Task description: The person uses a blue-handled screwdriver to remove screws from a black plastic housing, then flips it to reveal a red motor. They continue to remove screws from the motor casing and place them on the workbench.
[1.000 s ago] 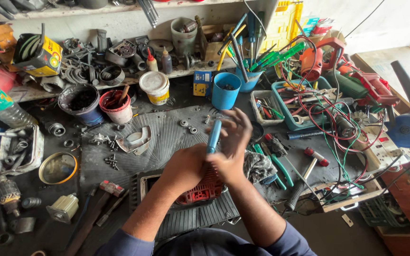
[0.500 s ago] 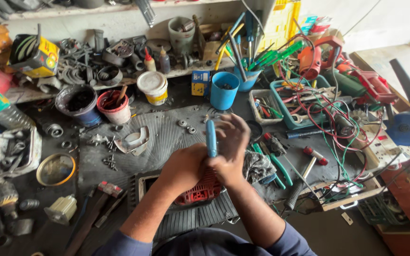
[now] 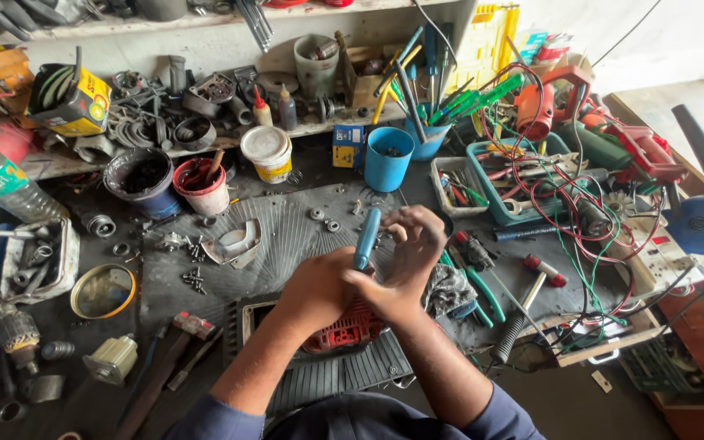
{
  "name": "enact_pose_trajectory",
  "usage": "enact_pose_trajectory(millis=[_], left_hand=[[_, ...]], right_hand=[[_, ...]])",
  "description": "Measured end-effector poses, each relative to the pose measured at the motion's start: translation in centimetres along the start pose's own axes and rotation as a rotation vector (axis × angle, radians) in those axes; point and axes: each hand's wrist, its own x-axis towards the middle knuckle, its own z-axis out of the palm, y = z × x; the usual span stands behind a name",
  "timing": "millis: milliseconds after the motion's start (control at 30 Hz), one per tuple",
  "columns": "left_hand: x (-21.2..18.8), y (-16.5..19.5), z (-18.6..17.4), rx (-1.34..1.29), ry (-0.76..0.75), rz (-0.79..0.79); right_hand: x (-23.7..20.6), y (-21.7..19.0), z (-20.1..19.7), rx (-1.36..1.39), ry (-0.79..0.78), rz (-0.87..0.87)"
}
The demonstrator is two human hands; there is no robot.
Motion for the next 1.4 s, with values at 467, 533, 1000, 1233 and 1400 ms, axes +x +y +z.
enact_pose_trajectory(millis=[467,533,1000,1233,1400], left_hand=[[0.0,0.6,0.1,0.042,0.048,-0.056],[-0.2,0.6,0.0,0.001,0.107,-0.032],[0.8,-0.3,-0.4,-0.135,0.093,0.022],[0.9,0.5,0.2,0.05,0.33,0.069],[0.6,-0.2,0.2,-0.014,0.017,-0.043]], right_hand=[[1.4,0.8,-1.2,0.409,0.02,0.804],[1.0,0.6,-0.9,0.22,0.014,0.675],[-0.7,-1.3,-2.5,0.038,-0.2,0.444],[-0.6,-0.8,-2.5,-0.012,-0.171,0.556],[-0.4,-0.9,-2.4,-0.107,-0.208,0.446]])
